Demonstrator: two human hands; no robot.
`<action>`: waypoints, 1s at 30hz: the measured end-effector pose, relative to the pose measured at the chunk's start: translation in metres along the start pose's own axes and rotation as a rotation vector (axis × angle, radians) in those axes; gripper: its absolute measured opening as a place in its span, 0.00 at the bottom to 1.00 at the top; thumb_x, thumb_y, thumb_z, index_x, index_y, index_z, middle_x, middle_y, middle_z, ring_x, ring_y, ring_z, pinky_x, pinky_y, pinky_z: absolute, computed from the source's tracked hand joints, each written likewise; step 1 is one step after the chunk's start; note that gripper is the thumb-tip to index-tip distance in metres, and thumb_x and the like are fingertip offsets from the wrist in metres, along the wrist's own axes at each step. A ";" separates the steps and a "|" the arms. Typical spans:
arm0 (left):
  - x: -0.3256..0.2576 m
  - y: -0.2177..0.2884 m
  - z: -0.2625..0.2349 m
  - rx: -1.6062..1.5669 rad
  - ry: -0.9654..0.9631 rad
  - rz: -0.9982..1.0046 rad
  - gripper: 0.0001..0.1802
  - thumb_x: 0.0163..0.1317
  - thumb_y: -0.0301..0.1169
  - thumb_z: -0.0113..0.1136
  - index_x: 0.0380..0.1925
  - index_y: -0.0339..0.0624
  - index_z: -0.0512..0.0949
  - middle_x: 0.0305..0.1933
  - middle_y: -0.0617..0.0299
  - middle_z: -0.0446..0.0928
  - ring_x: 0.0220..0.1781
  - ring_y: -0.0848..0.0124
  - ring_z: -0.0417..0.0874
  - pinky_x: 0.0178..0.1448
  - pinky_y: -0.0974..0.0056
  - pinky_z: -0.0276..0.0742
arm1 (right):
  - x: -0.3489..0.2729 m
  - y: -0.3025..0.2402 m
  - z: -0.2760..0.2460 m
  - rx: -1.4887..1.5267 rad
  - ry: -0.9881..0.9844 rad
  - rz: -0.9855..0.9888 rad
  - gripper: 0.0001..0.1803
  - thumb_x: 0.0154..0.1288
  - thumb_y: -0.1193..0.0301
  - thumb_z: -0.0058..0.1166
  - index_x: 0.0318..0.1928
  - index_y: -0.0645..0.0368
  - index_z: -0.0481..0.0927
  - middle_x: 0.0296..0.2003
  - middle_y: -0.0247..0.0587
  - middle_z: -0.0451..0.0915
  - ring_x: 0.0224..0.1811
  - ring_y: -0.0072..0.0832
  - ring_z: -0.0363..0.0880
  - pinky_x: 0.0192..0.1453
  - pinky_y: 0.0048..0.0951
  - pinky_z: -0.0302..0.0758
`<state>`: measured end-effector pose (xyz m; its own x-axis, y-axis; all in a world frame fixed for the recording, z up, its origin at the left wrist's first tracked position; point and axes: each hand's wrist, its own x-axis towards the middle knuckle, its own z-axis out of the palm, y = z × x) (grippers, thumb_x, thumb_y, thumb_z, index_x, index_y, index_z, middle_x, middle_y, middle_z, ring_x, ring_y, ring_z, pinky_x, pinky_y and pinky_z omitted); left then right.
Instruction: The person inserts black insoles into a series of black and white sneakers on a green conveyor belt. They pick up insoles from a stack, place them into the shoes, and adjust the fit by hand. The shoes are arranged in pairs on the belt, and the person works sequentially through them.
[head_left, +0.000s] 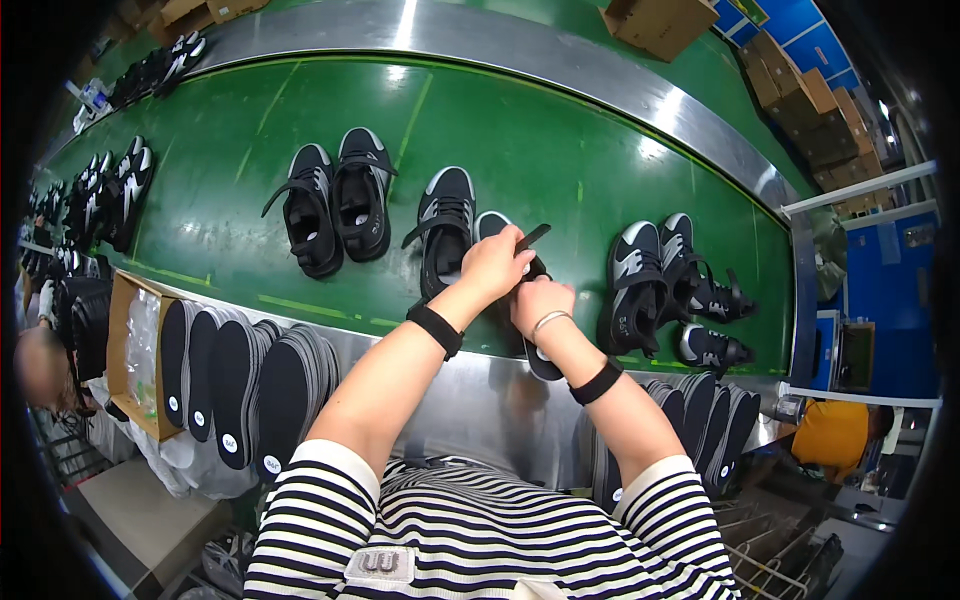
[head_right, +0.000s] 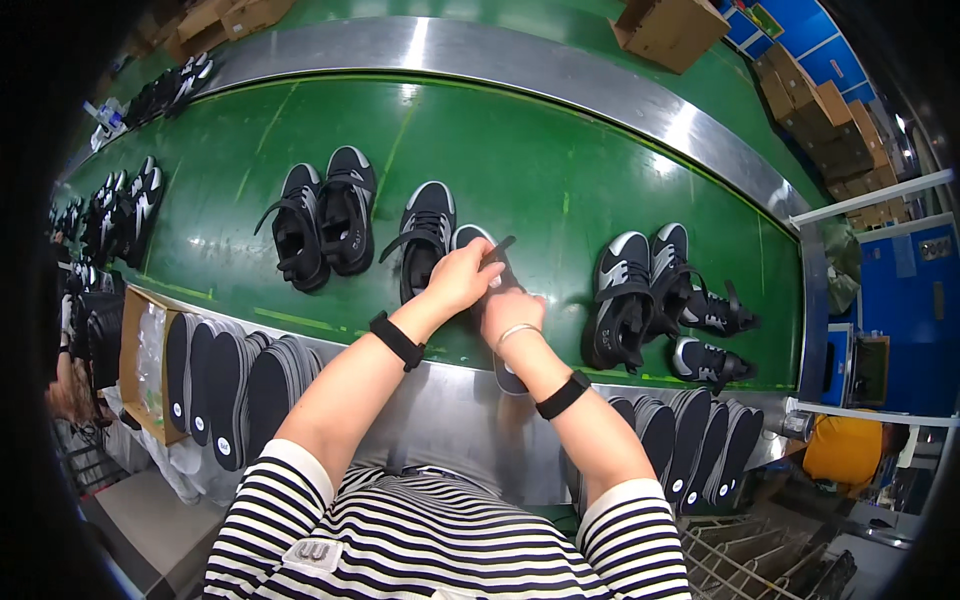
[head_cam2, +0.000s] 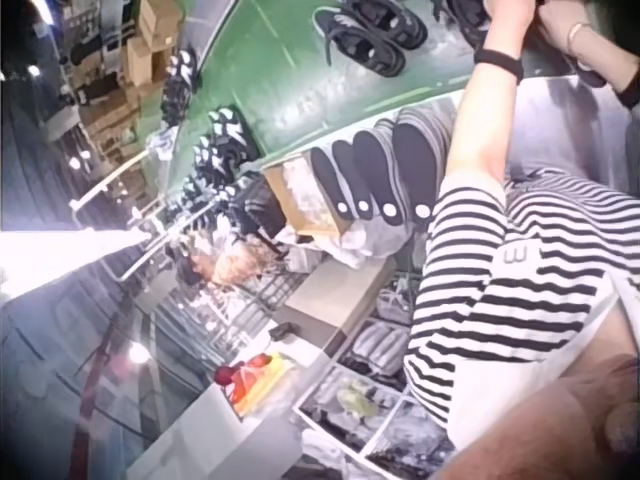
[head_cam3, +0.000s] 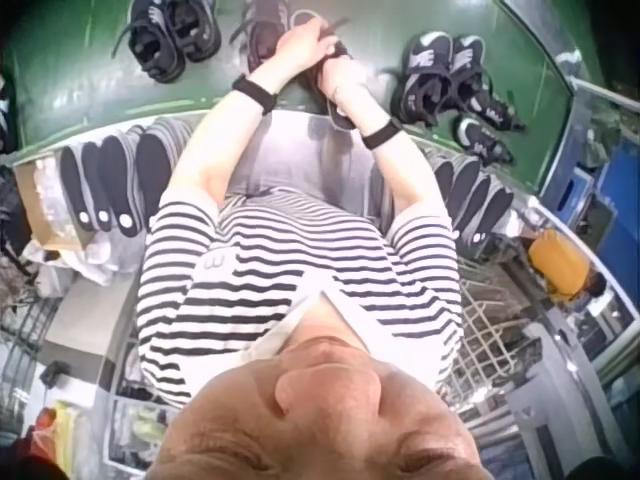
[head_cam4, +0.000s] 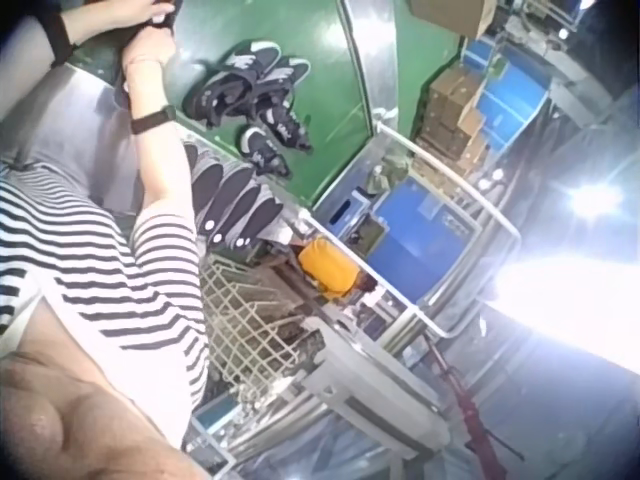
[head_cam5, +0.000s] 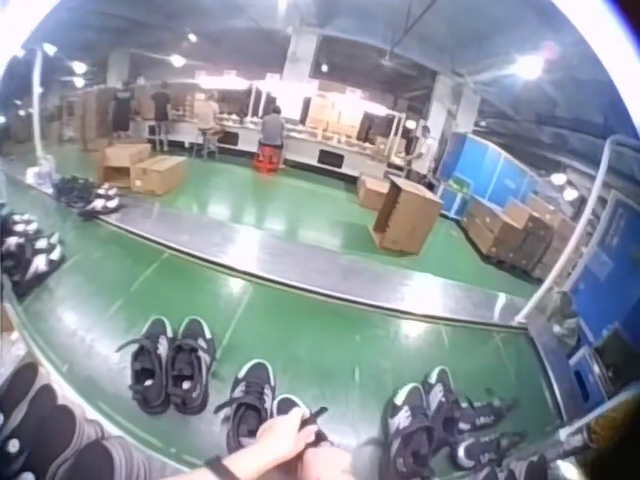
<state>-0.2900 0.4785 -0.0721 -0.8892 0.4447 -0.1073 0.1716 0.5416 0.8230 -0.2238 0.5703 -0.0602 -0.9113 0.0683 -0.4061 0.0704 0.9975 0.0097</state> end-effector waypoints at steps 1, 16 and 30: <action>0.001 -0.003 0.002 -0.005 0.014 -0.010 0.16 0.52 0.37 0.55 0.36 0.37 0.69 0.29 0.50 0.76 0.36 0.53 0.77 0.39 0.56 0.70 | 0.000 0.003 -0.003 -0.004 -0.038 -0.003 0.16 0.50 0.58 0.48 0.34 0.55 0.77 0.37 0.46 0.75 0.38 0.43 0.76 0.41 0.44 0.70; -0.016 0.004 0.019 -0.117 0.048 -0.097 0.17 0.54 0.35 0.53 0.38 0.34 0.68 0.32 0.47 0.76 0.38 0.52 0.77 0.41 0.56 0.70 | -0.045 0.024 -0.034 -0.068 -0.130 -0.093 0.11 0.49 0.67 0.47 0.28 0.60 0.79 0.30 0.48 0.77 0.35 0.40 0.78 0.39 0.36 0.74; -0.016 -0.011 0.031 -0.128 0.141 -0.016 0.16 0.54 0.35 0.54 0.37 0.35 0.68 0.28 0.45 0.76 0.35 0.49 0.76 0.39 0.52 0.70 | 0.022 0.019 0.020 -0.194 -0.483 -0.200 0.12 0.52 0.72 0.48 0.38 0.57 0.80 0.40 0.49 0.77 0.46 0.38 0.75 0.47 0.31 0.73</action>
<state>-0.2644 0.4870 -0.0965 -0.9436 0.3273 -0.0490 0.1097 0.4490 0.8868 -0.2344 0.5905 -0.0868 -0.6066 -0.0937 -0.7895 -0.2025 0.9785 0.0394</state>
